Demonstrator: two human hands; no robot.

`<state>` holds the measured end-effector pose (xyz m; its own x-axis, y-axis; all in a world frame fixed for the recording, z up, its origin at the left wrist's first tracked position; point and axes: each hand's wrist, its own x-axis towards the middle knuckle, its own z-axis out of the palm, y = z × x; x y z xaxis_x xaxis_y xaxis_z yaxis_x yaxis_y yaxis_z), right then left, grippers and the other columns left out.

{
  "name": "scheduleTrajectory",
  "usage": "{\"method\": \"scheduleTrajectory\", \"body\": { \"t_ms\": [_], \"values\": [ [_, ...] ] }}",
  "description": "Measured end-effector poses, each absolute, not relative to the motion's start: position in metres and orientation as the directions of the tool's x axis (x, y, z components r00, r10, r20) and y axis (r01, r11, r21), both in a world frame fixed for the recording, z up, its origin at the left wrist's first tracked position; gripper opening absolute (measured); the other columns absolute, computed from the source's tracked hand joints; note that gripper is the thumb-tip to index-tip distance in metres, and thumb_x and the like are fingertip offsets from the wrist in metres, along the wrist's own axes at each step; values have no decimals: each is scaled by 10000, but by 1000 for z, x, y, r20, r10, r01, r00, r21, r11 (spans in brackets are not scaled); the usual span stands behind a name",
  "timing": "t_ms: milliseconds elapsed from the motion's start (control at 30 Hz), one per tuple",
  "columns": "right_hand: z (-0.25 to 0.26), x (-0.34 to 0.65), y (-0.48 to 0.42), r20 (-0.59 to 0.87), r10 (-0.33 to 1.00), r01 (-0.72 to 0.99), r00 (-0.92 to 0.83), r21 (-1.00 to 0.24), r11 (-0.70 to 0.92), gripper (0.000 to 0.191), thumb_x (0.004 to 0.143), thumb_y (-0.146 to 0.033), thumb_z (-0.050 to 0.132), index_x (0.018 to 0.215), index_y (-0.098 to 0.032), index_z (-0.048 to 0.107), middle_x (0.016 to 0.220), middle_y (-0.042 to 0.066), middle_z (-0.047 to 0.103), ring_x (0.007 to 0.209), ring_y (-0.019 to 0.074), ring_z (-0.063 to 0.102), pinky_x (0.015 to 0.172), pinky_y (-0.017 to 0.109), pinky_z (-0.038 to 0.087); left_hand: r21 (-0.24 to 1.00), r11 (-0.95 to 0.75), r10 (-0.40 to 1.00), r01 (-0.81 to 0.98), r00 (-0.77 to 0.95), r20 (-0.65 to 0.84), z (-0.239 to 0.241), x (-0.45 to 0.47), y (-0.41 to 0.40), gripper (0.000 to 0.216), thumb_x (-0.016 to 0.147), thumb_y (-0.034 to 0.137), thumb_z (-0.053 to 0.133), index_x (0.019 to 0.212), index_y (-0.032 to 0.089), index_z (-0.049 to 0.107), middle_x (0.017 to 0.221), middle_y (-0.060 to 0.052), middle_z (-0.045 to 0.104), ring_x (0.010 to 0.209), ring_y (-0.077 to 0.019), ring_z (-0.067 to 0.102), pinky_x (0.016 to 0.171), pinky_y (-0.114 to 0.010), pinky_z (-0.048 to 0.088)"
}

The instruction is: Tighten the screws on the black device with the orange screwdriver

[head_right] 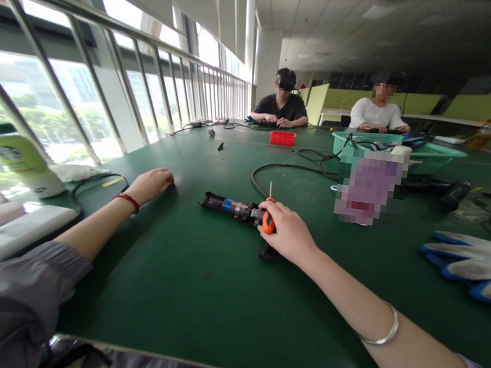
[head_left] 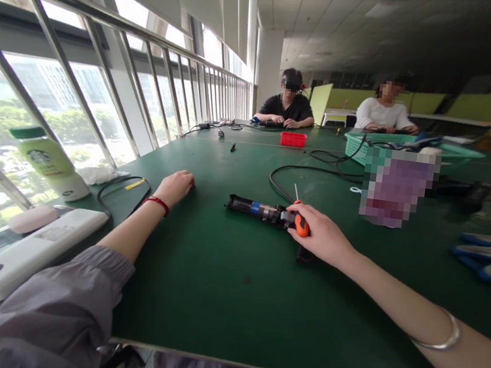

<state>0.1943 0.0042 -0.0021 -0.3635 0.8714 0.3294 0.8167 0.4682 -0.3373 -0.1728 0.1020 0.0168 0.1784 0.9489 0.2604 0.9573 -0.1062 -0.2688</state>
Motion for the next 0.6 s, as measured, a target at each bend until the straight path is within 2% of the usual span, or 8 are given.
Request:
{"method": "scheduleTrajectory", "body": {
  "t_ms": [167, 333, 467, 600],
  "values": [
    [-8, 191, 8, 404, 871, 753, -278, -472, 459, 366, 724, -240, 611, 1083, -239, 542, 1084, 45, 622, 924, 222, 615, 789, 358, 486, -297, -78, 949, 952, 162, 270, 16, -167, 99, 279, 867, 160, 351, 986, 136, 603, 1047, -121, 602, 962, -234, 596, 755, -304, 495],
    [-8, 188, 8, 421, 879, 766, -222, -483, 425, 366, 698, -252, 647, 1053, -250, 561, 1048, 34, 632, 881, 224, 612, 712, 340, 484, -304, -67, 940, 950, 162, 300, 16, -161, 94, 267, 867, 156, 349, 1012, 133, 573, 1048, -124, 598, 938, -227, 607, 753, -304, 490],
    [-7, 186, 7, 420, 885, 790, -200, -465, 399, 349, 696, -249, 657, 1031, -245, 561, 1027, 38, 626, 883, 225, 601, 701, 328, 475, -216, -76, 925, 974, 150, 350, 18, -153, 92, 266, 895, 179, 327, 1049, 150, 542, 1038, -98, 626, 909, -216, 619, 715, -289, 482],
    [-8, 184, 7, 418, 893, 813, -168, -454, 365, 342, 692, -264, 668, 1016, -246, 559, 993, 35, 616, 856, 220, 596, 676, 314, 461, -135, -165, 850, 977, 210, 483, 22, -132, 84, 256, 909, 220, 347, 1028, 177, 569, 1048, -75, 629, 927, -212, 612, 675, -269, 472]
  ]
}}
